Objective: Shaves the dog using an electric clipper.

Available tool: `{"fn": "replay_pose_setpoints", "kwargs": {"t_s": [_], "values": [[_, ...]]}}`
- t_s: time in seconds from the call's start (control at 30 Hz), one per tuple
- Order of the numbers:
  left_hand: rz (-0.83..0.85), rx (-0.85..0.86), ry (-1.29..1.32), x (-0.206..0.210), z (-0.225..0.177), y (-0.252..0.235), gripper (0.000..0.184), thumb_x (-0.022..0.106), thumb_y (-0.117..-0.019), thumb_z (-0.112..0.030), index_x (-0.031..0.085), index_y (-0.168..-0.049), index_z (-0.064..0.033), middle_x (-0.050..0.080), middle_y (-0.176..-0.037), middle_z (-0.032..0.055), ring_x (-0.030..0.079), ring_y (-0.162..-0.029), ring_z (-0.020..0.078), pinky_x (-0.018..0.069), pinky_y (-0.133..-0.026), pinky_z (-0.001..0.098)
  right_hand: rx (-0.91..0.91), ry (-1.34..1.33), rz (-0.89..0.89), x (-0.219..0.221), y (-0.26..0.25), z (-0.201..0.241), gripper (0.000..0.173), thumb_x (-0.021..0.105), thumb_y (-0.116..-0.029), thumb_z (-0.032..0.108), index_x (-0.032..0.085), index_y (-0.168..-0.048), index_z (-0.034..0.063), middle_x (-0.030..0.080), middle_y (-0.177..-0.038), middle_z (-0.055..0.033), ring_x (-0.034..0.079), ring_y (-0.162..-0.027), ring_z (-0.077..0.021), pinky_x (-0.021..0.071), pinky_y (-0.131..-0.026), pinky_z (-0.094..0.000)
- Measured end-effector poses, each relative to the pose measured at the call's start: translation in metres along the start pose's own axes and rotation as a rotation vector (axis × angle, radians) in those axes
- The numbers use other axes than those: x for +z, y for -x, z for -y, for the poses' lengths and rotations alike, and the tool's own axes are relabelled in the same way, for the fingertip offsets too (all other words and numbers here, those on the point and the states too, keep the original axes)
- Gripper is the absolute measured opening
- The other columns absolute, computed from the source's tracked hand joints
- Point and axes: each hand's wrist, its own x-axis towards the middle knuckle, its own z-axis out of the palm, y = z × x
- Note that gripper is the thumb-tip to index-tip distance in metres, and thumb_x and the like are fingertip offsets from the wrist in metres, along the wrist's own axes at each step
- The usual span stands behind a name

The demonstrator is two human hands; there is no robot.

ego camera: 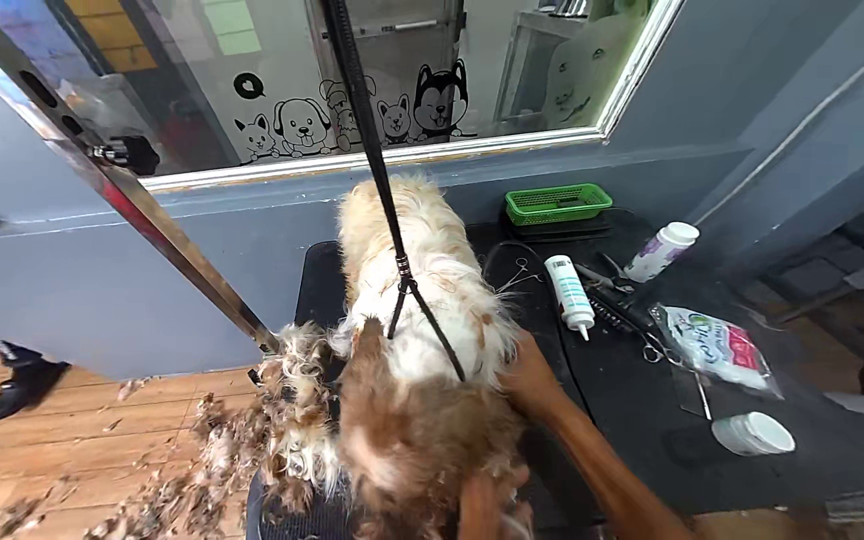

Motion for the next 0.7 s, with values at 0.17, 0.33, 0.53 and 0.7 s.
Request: {"fn": "replay_pose_setpoints", "kwargs": {"t_s": [0.17,0.33,0.53,0.7], "values": [[-0.558,0.097,0.045,-0.002,-0.025,-0.020,0.013,0.065,-0.0960,-0.020,0.069,-0.094,-0.0080,0.074,-0.084,-0.0047,0.071,-0.082,0.0037,0.0594,-0.082,0.0270,0.026,0.100,-0.025,0.002,0.011,0.007,0.066,0.076,-0.0687,0.010,0.059,-0.132,0.0071,0.072,-0.105,-0.0055,0.070,-0.095,-0.0114,0.0594,-0.085,-0.0387],[-0.739,0.134,0.192,-0.024,-0.031,0.003,0.008,0.062,-0.0951,-0.001,0.067,-0.102,-0.0026,0.076,-0.089,0.0054,0.074,-0.083,0.0133,0.0625,-0.081,0.0343,0.033,0.205,-0.129,0.016,0.029,0.013,0.084,0.077,-0.0622,0.013,0.053,-0.142,-0.0006,0.070,-0.111,-0.0176,0.069,-0.103,-0.0270,0.0546,-0.089,-0.0535],[-0.863,0.099,0.141,-0.045,-0.051,0.025,0.051,0.068,-0.0891,0.003,0.043,-0.134,0.0034,0.070,-0.098,0.0118,0.073,-0.083,0.0191,0.0641,-0.075,0.0385,-0.131,0.253,-0.382,0.059,0.055,0.012,0.084,0.074,-0.0637,0.036,0.055,-0.133,-0.0088,0.071,-0.100,-0.0194,0.071,-0.093,-0.0285,0.0559,-0.080,-0.0539],[-1.013,0.295,-0.110,-0.066,-0.051,0.025,0.041,0.077,-0.0784,0.006,0.060,-0.115,0.0098,0.073,-0.095,0.0161,0.073,-0.085,0.0217,0.0639,-0.078,0.0362,-0.101,0.223,-0.421,0.080,0.068,0.019,0.085,0.076,-0.0584,0.034,0.056,-0.131,-0.0055,0.070,-0.102,-0.0211,0.069,-0.097,-0.0328,0.0536,-0.082,-0.0574]]}}
